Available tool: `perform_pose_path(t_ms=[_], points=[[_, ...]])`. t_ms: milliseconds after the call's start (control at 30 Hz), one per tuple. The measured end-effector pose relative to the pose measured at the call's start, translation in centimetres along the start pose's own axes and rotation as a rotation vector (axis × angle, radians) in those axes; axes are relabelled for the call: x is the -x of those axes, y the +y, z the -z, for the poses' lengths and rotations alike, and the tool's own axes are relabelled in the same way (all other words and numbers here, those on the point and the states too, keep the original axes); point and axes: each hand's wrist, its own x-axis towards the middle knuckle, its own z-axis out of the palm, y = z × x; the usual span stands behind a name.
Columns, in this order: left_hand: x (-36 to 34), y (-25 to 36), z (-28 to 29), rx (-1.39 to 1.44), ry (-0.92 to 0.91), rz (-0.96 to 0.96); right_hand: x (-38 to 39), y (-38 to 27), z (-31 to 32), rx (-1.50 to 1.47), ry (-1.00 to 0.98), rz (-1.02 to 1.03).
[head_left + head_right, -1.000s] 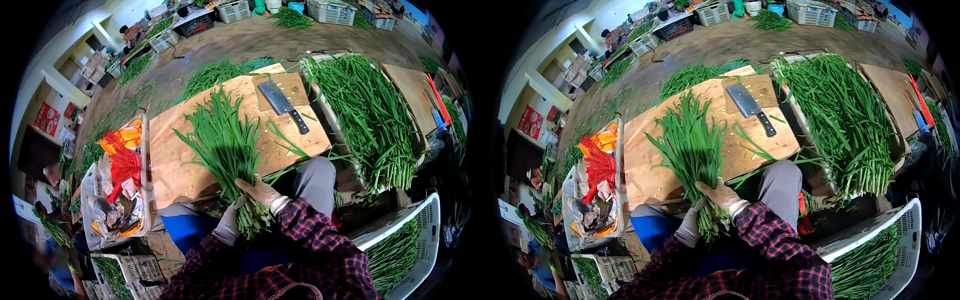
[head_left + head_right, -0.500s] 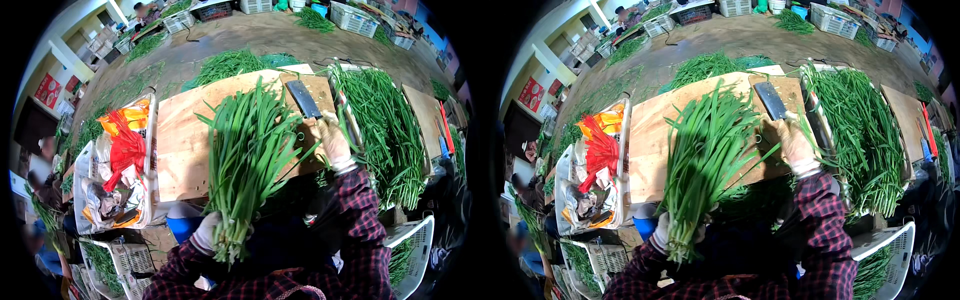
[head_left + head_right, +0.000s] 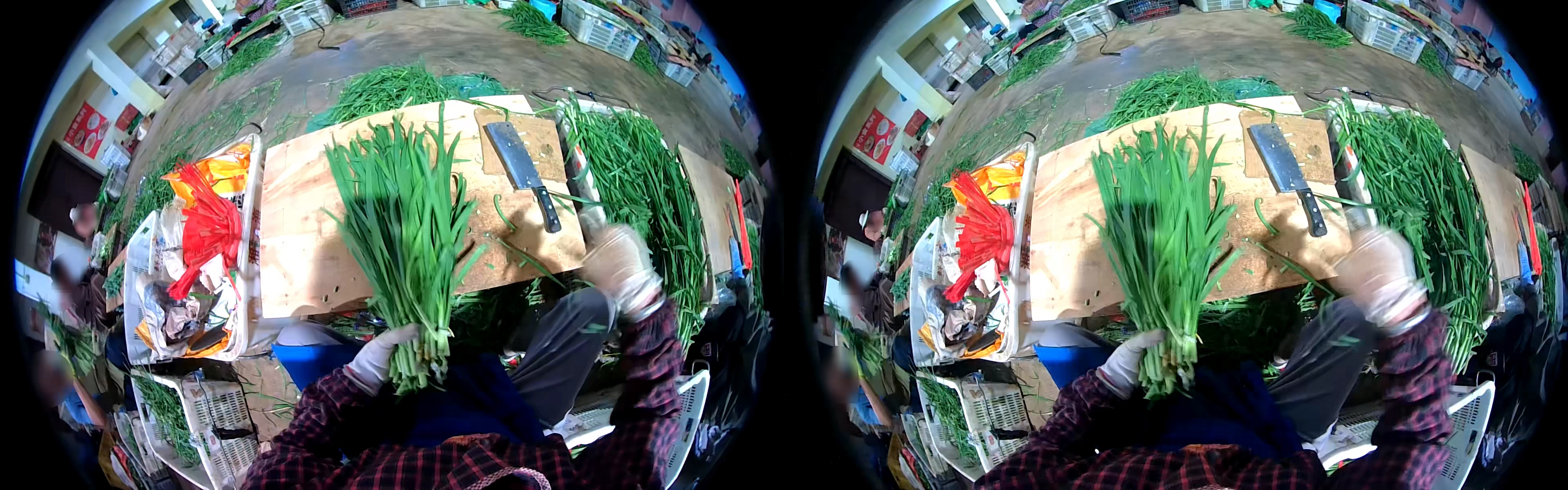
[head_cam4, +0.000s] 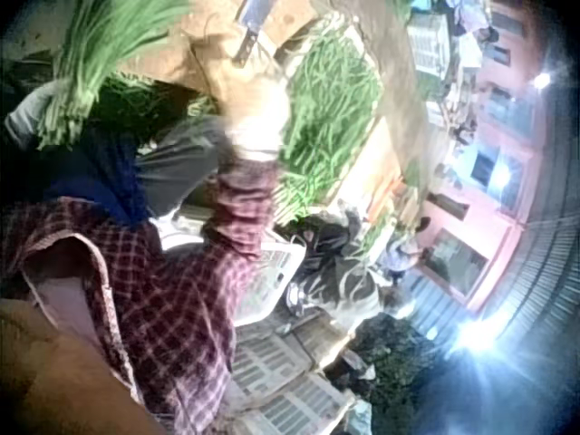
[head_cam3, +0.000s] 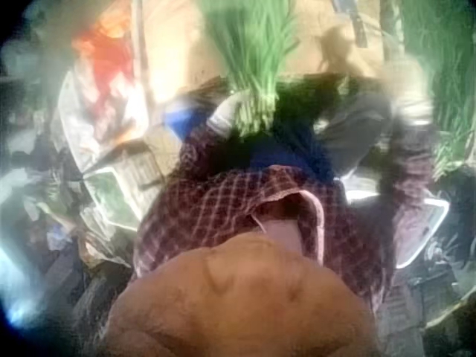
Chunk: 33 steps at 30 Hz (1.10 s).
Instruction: The person gathers long green vegetables, trims the ends with a knife, and ties them into bundles using red rubber bands. The person places the finished bundles into a white plastic crate.
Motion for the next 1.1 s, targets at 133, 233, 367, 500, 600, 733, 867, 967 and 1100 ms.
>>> perform_pose_path(t_ms=[133, 233, 367, 500, 600, 733, 867, 967, 1100], points=[[0.5, -0.3, -1.0, -0.136, -0.049, -0.001, 0.9, -6.6, -4.9, -0.089, -0.367, 0.22], [1.8, -0.4, -2.8, -0.141, 0.024, -0.032, 0.4, -9.1, -6.1, -0.532, -0.631, 0.24], [2.3, -2.4, -1.3, -0.199, -0.001, 0.003, -0.9, -10.9, -12.3, -0.965, -0.924, 0.149], [1.8, -3.6, -0.9, -0.254, 0.034, -0.021, 0.5, -14.4, -15.0, -1.857, -0.684, -0.136], [1.9, -3.2, -0.2, -0.294, 0.049, -0.031, 0.8, -16.0, -15.9, -1.968, -0.606, -0.182], [0.8, 1.5, -1.9, -0.056, 0.083, -0.307, 0.4, -15.9, -15.3, -1.743, -0.679, -0.189], [-1.1, 3.6, -3.2, -0.266, 0.19, -0.308, 0.5, -17.8, -13.4, -1.642, -0.527, -0.118], [-0.1, 4.9, -6.4, -0.534, 0.117, -0.443, 1.2, -17.6, -10.0, -1.724, -0.201, 0.058], [3.0, 8.6, -14.3, -0.648, -0.015, -0.688, 0.0, -15.4, -0.4, -1.789, 0.138, 0.499]])
